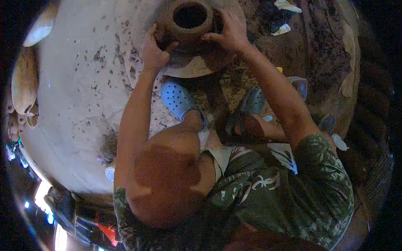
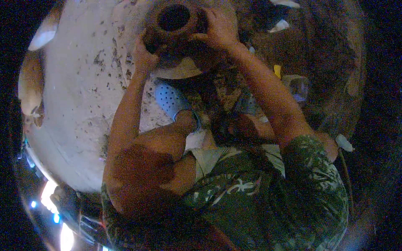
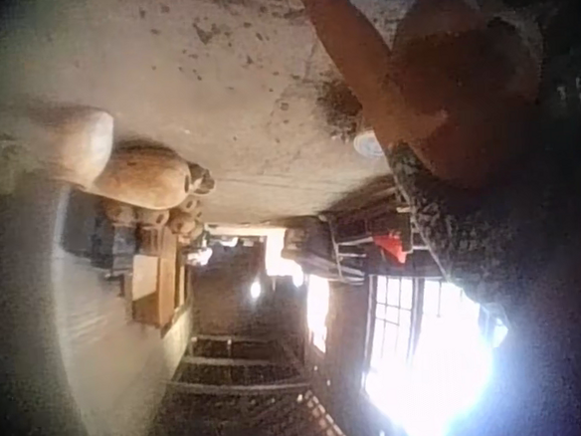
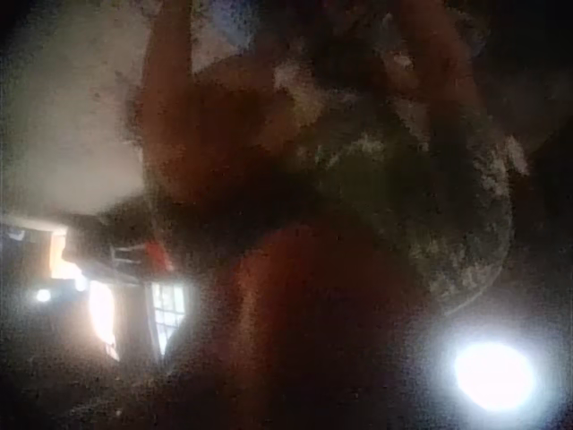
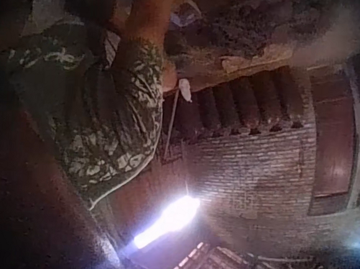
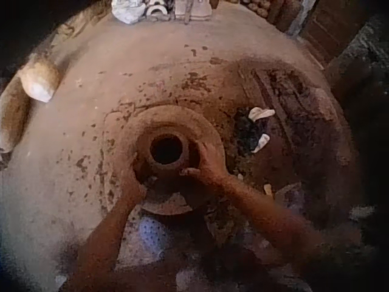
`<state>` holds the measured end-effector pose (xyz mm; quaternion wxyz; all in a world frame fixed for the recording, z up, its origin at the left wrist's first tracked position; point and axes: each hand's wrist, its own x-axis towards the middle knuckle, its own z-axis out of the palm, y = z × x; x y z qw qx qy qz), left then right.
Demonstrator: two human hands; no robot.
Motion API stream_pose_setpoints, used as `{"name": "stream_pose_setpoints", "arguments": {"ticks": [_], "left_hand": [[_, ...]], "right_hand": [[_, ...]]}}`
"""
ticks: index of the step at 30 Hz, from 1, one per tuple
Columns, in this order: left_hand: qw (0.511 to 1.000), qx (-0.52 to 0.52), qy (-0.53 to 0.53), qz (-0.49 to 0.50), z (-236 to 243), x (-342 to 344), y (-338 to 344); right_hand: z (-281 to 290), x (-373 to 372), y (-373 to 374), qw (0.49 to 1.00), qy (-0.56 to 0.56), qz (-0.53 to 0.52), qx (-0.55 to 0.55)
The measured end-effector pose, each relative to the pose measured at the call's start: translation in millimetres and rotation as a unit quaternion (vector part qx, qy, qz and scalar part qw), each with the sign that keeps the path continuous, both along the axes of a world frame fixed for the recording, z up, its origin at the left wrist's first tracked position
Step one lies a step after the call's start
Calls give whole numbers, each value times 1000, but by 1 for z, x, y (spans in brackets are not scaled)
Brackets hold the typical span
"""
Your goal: The person shapes a clay pot on a spinning wheel by hand, then uses a brush to apply a liquid to the exterior.
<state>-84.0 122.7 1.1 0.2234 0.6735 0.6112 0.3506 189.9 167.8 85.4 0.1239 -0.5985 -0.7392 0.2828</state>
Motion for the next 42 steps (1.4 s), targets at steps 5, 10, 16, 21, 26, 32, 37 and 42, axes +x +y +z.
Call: {"name": "stream_pose_setpoints", "arguments": {"ticks": [5,10,16,21,26,32,37,42], "left_hand": [[999,-33,-5,16,4,8,-4],[997,-20,-3,71,-21,12,-13],[993,13,-3,115,-26,35,-36],[990,12,-62,129,-17,57,-50],[991,-6,-16,135,-15,62,-59],[993,-2,9,116,-21,57,-52],[993,1,-18,117,-16,59,-54],[994,22,4,104,-30,48,-53]], "right_hand": [[1,-10,-4,998,49,-44,6],[0,-16,-16,998,-34,-56,-15],[-18,-31,-22,975,47,-47,212],[-60,-18,-27,959,-47,-36,276],[-34,-22,-20,989,64,-33,128],[-48,-25,-30,974,-21,-46,222],[-46,-36,-28,978,97,-100,154],[-43,-37,-35,970,-86,-59,217]]}}
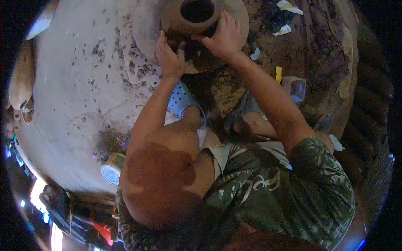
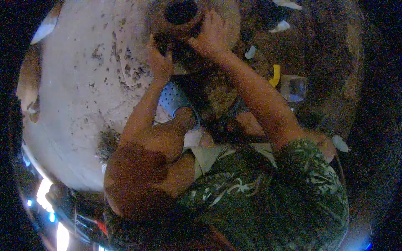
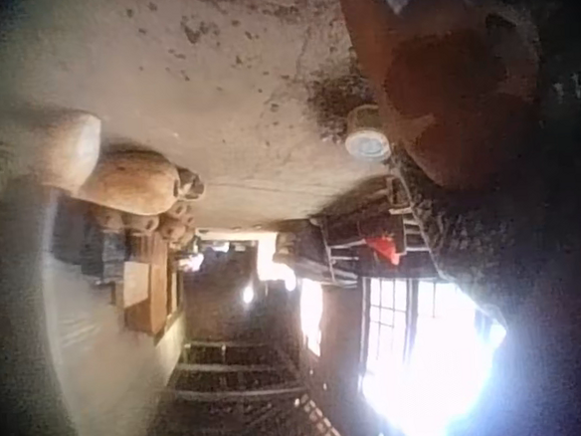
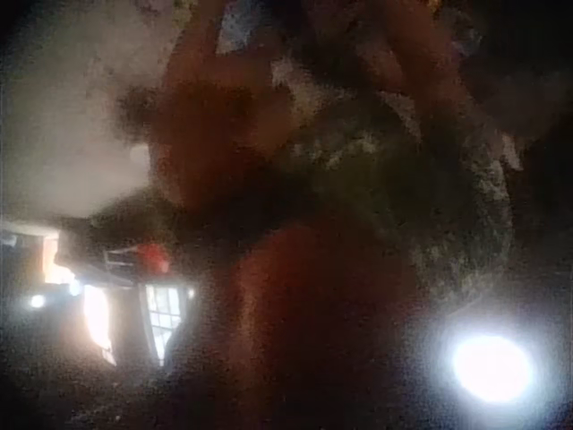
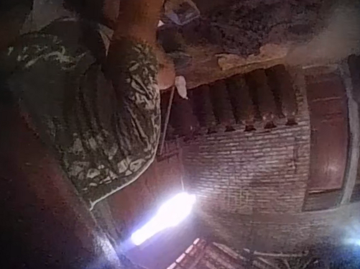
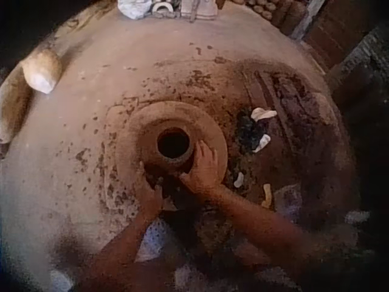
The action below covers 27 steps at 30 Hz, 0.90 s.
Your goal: The person shapes a clay pot on a spinning wheel by hand, then uses a brush to apply a liquid to the exterior.
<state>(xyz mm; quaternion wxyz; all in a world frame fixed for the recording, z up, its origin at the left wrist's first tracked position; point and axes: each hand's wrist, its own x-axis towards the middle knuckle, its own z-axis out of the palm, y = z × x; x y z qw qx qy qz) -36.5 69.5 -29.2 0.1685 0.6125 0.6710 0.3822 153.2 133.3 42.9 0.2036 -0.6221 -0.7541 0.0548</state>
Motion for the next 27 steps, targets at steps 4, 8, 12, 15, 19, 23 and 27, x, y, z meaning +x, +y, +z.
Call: {"name": "stream_pose_setpoints", "arguments": {"ticks": [4,8,12,15,19,23,27], "left_hand": [[997,-63,-46,2,18,1,1],[999,-20,-32,-18,4,-14,11],[995,-7,-100,-18,9,-24,14],[987,-91,-135,-9,28,-21,1],[938,-266,-216,-63,81,7,-39],[829,-369,-384,-171,65,7,-56],[822,-390,-343,-232,62,-2,-54]], "right_hand": [[-6,16,3,999,-7,32,-36],[0,35,12,996,-42,73,-9],[-2,68,32,987,25,155,16],[9,75,19,981,88,130,-116],[46,32,-39,940,98,266,-191],[8,30,-75,902,9,373,-219],[14,35,-88,898,56,366,-238]]}}
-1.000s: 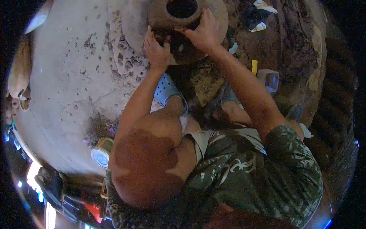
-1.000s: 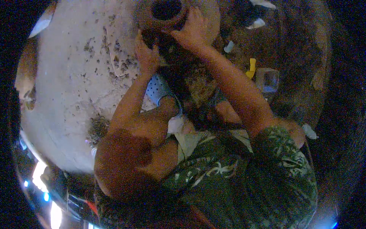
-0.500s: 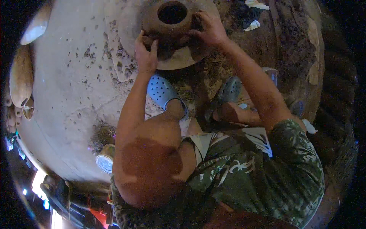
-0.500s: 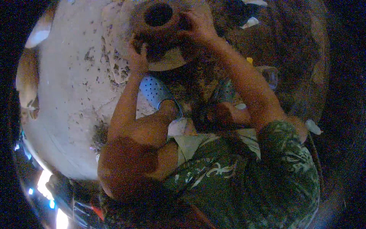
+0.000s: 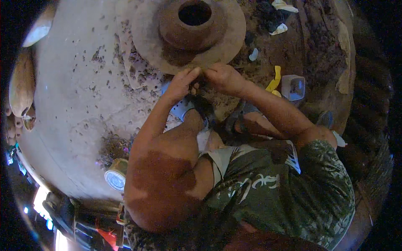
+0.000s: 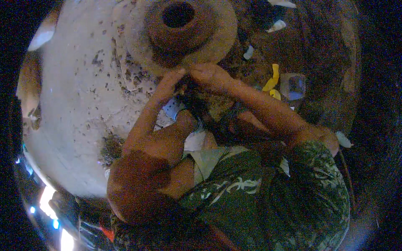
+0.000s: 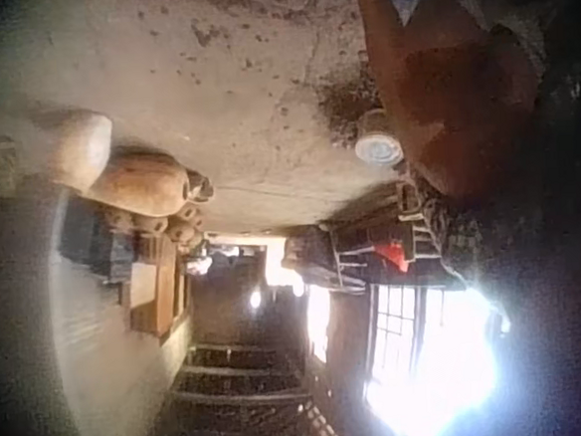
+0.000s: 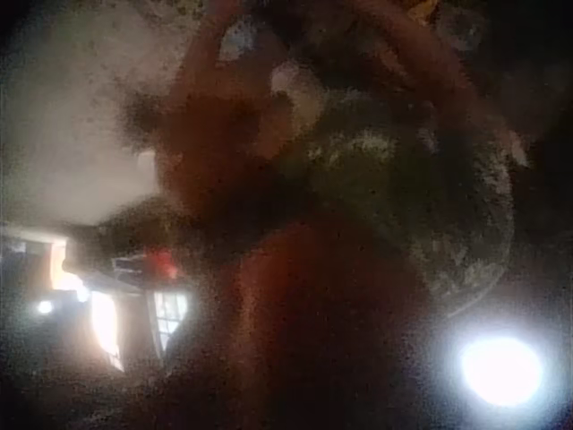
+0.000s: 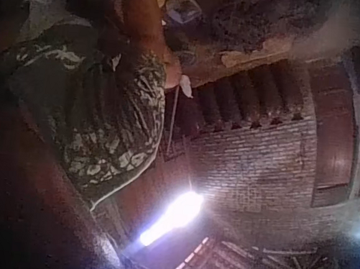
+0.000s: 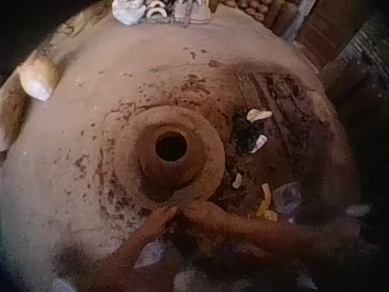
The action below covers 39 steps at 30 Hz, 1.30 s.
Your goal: The person shapes a clay pot on a spinning wheel by hand, then uses a brush to apply a liquid to the exterior.
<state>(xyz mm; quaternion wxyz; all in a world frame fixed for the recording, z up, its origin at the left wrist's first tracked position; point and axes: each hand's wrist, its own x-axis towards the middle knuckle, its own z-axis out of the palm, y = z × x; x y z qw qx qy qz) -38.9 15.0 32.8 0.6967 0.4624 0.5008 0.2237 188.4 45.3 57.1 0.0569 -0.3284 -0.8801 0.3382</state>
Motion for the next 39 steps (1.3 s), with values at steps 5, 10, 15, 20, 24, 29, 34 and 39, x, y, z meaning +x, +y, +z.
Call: {"name": "stream_pose_setpoints", "arguments": {"ticks": [5,10,15,20,24,29,34,39], "left_hand": [[999,1,-7,46,15,12,11],[966,160,184,84,10,18,17],[880,262,259,301,-20,4,32],[822,349,382,238,-58,-1,39],[795,383,399,248,-59,3,40],[807,366,411,213,-54,-8,46],[811,393,402,163,-58,-35,58],[813,401,411,99,-55,-58,73]], "right_hand": [[16,-11,-6,970,50,-211,-105],[1,-11,2,958,50,-276,-53],[-9,-25,35,911,96,-399,46],[-7,-47,44,936,36,-343,72],[-20,-59,51,922,1,-367,122],[-26,-65,54,911,2,-381,159],[-32,-55,58,915,-25,-371,154],[-25,-42,68,923,-92,-353,123]]}}
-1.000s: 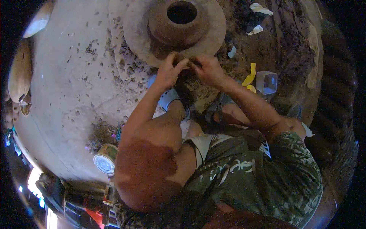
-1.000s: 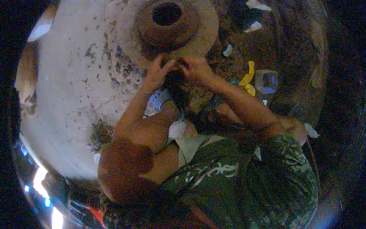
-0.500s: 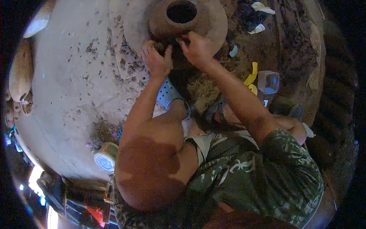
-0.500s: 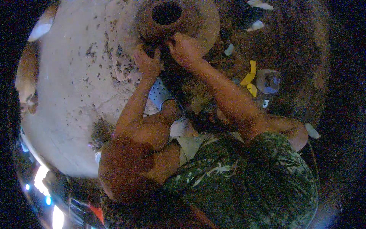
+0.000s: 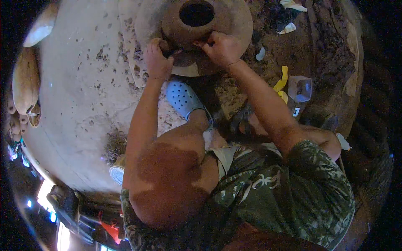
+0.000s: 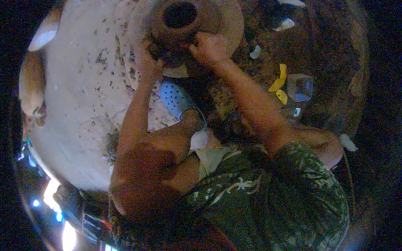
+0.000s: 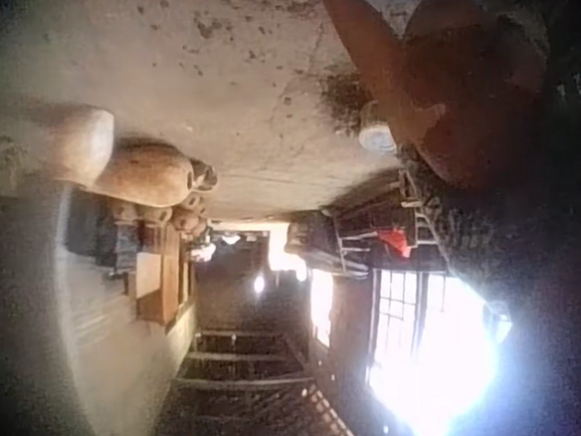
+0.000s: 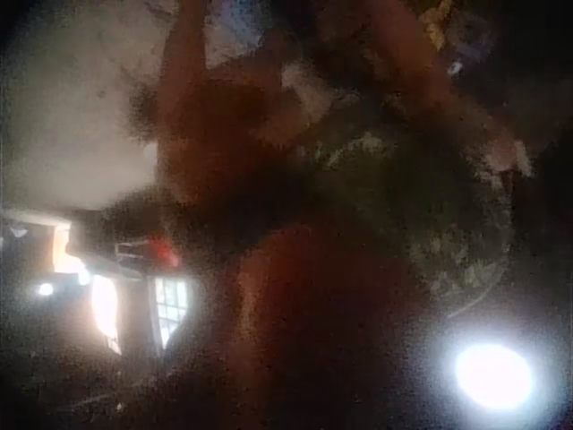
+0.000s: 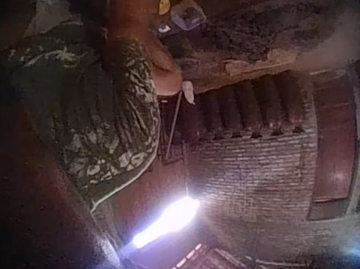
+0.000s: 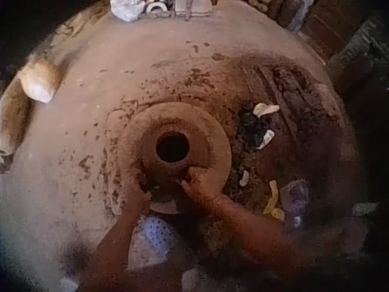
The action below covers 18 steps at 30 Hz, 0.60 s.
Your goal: The person shapes a clay pot on a spinning wheel by hand, then uses a brush to apply a liquid to the exterior.
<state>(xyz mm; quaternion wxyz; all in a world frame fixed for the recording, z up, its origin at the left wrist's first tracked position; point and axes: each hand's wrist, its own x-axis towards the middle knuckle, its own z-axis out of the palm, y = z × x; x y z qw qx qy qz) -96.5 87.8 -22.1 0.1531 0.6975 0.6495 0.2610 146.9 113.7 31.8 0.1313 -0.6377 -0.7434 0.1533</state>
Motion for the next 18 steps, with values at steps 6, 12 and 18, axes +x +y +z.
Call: {"name": "stream_pose_setpoints", "arguments": {"ticks": [6,12,18], "left_hand": [[1000,-3,17,-23,-4,-16,17],[998,5,46,-35,-5,-14,20],[999,23,38,-30,-4,-15,18]], "right_hand": [[-2,33,17,998,51,37,-21],[1,102,55,999,33,-8,-9],[48,38,37,989,8,122,81]]}}
